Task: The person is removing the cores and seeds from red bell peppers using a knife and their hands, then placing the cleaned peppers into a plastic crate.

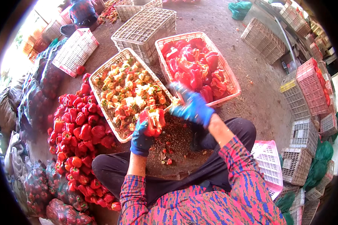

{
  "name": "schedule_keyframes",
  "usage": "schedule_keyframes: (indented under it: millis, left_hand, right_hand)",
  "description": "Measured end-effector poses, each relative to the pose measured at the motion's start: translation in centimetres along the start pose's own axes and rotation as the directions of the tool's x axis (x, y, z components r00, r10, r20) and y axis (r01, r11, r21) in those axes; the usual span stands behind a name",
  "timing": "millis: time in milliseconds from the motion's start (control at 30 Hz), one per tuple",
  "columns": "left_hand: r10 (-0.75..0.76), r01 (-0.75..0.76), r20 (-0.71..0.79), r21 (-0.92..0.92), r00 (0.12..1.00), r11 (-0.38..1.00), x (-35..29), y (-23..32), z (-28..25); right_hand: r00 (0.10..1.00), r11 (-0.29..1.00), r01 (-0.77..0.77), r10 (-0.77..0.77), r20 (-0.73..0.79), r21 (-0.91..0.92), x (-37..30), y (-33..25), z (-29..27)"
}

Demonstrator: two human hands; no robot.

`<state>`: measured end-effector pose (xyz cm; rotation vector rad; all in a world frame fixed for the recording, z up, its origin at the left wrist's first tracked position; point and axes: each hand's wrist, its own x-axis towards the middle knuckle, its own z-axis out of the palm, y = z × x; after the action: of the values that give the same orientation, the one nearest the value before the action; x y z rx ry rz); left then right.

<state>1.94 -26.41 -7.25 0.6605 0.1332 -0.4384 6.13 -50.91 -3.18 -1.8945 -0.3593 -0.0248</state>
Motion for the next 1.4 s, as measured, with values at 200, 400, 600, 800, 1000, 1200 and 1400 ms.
schedule_keyframes:
  millis: [200,400,600,800,1000,1200,1400]
  left_hand:
    - [-0.195,0.153,0.145,0.260,0.970,0.954,-2.4,0.0,0.9]
    - [-0.054,0.046,0.018,0.299,0.998,0.953,-5.4,1.6,3.8]
    - [0.019,-0.014,-0.043,0.097,0.999,0.995,-5.5,0.0,1.0]
    - [-0.054,0.061,-0.031,0.297,0.998,0.953,-6.8,3.0,-0.3]
    - [0.063,-0.109,0.098,0.585,0.993,0.804,-7.5,2.5,-1.3]
    - [0.064,-0.061,0.008,0.458,0.998,0.887,-6.3,2.5,-0.9]
    - [-0.032,-0.038,0.089,0.691,0.996,0.722,-7.3,5.5,-5.5]
  right_hand:
    - [0.946,0.843,0.210,-0.047,0.322,-0.494,-3.1,-1.7,6.6]
    - [0.956,0.827,0.233,-0.098,0.277,-0.511,-4.6,-2.7,8.5]
    - [0.968,0.880,-0.159,0.228,-0.105,0.447,-5.3,-0.4,11.9]
    - [0.791,0.651,-0.556,0.224,0.569,0.516,-3.4,-1.2,7.6]
    - [0.905,0.940,0.254,-0.147,0.399,-0.230,-3.9,-2.1,9.6]
    - [0.967,0.959,-0.249,0.238,0.095,0.135,-4.6,0.8,15.0]
    - [0.799,0.985,-0.173,0.151,0.582,-0.018,-1.6,-4.6,12.1]
